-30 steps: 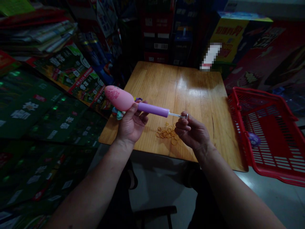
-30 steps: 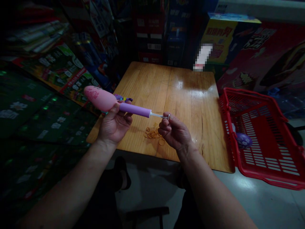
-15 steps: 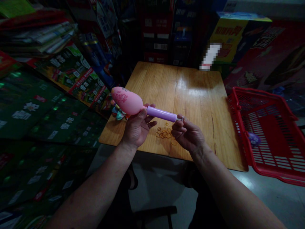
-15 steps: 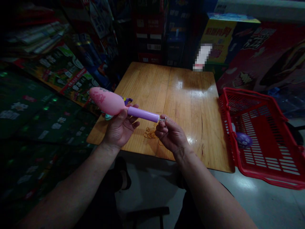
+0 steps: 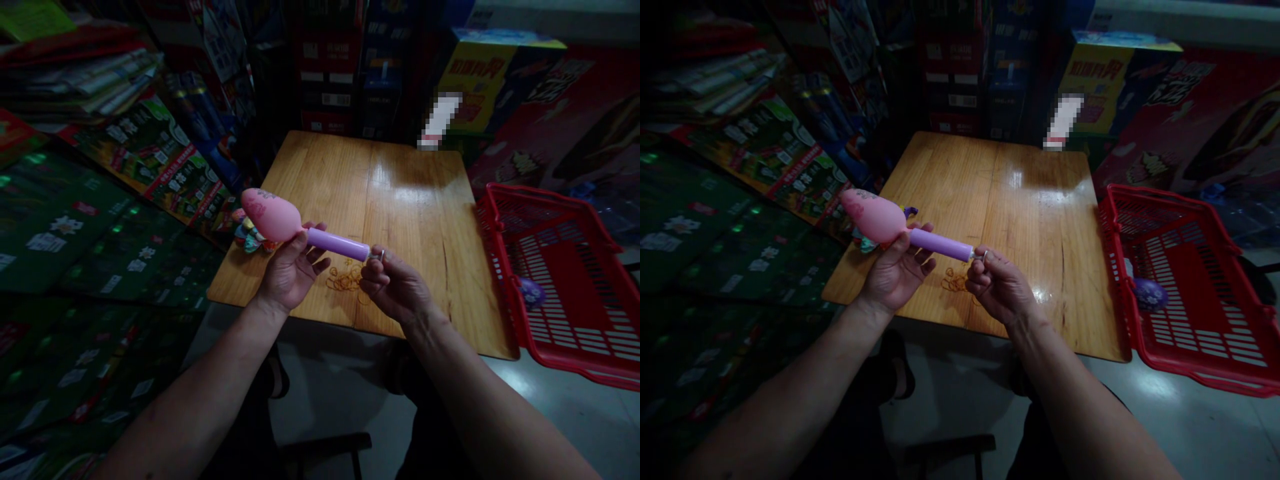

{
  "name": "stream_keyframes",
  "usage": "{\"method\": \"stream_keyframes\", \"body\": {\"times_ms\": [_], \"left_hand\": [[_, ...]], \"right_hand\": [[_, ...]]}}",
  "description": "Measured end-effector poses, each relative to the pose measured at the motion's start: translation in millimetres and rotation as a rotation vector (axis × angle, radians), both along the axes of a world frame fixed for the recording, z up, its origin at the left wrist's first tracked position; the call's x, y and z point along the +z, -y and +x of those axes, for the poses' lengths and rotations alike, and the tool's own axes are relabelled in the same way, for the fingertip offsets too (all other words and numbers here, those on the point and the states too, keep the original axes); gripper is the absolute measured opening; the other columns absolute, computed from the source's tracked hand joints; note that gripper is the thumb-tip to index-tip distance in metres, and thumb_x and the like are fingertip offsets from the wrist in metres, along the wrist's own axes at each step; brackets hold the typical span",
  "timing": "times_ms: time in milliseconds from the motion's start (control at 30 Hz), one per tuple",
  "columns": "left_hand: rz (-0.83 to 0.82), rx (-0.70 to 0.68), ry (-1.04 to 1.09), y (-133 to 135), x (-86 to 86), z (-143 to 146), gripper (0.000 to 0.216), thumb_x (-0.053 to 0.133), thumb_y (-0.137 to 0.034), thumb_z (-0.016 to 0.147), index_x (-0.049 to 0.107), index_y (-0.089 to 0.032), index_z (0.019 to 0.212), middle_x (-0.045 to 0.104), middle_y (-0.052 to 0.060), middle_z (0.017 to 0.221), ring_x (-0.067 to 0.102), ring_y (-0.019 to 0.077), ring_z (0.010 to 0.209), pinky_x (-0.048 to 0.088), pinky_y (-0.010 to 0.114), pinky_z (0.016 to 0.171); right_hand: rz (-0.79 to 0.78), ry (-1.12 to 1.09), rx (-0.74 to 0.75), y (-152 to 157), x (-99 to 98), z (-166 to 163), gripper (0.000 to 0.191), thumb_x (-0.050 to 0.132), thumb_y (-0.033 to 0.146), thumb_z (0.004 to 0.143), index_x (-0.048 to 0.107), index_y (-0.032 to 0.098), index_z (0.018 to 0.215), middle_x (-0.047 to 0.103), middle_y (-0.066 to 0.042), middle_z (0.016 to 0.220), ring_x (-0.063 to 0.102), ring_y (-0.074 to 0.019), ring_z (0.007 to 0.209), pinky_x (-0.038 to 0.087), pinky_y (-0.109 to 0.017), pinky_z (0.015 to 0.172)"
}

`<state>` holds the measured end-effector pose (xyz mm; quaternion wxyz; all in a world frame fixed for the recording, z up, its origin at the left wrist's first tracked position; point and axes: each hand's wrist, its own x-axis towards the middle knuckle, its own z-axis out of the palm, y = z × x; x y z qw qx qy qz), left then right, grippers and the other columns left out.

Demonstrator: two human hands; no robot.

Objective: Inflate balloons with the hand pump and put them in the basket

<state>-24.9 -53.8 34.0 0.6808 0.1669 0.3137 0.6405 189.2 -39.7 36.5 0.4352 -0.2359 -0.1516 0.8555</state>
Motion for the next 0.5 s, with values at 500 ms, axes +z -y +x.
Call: {"method": "stream_keyframes", "body": {"times_ms": [500], "left_hand": [[-0.022, 0.020, 0.032, -2.7, 0.1, 4.2, 0.023, 0.075, -0.032, 0.086, 0.070, -0.027, 0.108, 0.072, 0.001, 0.123, 0.069, 0.0145, 0.092, 0.055, 0.022, 0.067]], "right_hand": [[-0.090, -0.049, 0.005, 0.6, -0.7, -1.7, 0.006, 0.062, 0.014, 0.091, 0.064, 0.018, 0.095, 0.058, 0.005, 0.070, 0.041, -0.0049, 0.051, 0.043, -0.018, 0.052]]}}
